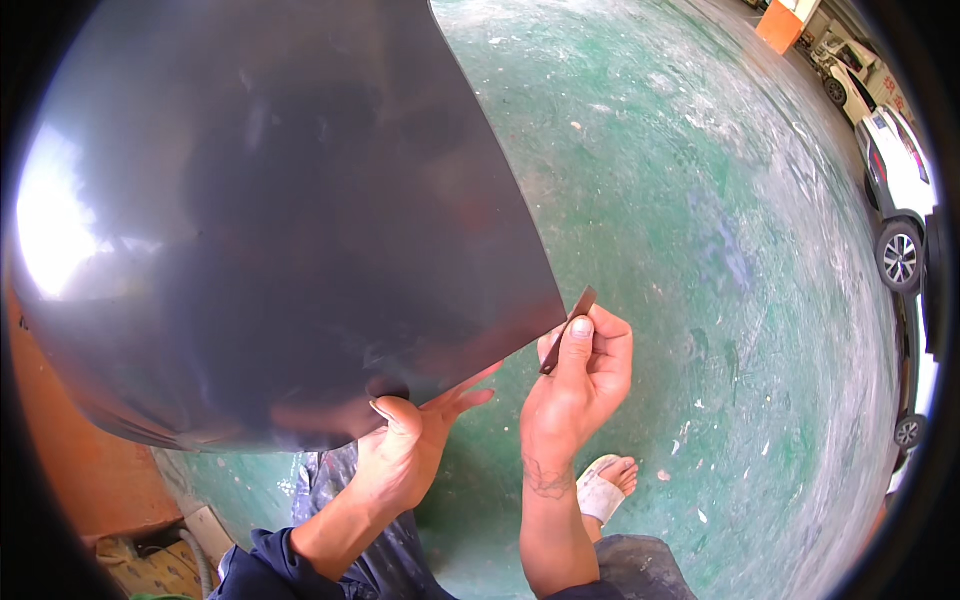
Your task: The person uses a small blade to trim and smooth the edges of a detached car bumper. They rotate the bumper to access different sections and continue scraping along the perimeter.
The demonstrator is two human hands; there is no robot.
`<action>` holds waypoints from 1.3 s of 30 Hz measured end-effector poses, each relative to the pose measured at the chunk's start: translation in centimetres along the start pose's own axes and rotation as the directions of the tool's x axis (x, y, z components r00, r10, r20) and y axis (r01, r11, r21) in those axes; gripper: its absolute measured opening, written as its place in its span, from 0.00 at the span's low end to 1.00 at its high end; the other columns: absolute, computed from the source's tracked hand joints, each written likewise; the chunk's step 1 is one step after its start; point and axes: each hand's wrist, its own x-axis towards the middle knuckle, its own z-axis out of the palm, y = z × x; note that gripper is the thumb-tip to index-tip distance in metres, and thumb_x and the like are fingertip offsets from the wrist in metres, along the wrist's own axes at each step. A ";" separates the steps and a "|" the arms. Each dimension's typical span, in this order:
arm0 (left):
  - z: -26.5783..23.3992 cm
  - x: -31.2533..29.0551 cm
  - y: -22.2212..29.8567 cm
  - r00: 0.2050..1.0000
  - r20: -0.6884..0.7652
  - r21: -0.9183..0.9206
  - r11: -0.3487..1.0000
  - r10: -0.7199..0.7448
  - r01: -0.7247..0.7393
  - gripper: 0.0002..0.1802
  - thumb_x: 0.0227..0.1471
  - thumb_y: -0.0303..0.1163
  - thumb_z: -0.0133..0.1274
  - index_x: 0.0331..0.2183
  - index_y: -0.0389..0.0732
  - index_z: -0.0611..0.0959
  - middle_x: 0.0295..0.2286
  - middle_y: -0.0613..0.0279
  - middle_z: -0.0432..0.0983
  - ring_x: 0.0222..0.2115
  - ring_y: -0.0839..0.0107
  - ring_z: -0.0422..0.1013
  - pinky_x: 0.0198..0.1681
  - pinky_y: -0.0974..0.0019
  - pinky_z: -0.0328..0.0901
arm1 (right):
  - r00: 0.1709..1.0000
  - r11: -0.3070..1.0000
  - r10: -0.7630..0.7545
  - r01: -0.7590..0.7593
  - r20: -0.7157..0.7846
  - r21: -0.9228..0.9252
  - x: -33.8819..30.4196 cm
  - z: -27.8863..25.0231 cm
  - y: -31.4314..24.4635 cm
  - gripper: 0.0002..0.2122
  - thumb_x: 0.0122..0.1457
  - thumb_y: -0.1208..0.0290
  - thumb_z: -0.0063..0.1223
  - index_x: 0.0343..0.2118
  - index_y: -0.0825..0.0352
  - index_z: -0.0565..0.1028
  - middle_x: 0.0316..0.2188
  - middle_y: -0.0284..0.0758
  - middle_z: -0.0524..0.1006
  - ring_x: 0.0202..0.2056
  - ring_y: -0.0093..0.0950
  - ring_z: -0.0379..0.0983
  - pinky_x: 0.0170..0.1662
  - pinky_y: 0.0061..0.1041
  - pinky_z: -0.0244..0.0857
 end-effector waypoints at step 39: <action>-0.1 0.2 0.5 0.999 0.025 0.066 0.997 -0.041 0.039 0.63 0.50 0.83 0.28 0.67 0.41 0.68 0.66 0.49 0.64 0.68 0.57 0.57 0.67 0.49 0.54 | 1.000 0.999 -0.009 0.010 -0.012 0.042 -0.7 0.0 0.4 0.04 0.71 0.75 0.49 0.45 0.70 0.72 0.30 0.33 0.74 0.28 0.20 0.65 0.33 0.22 0.61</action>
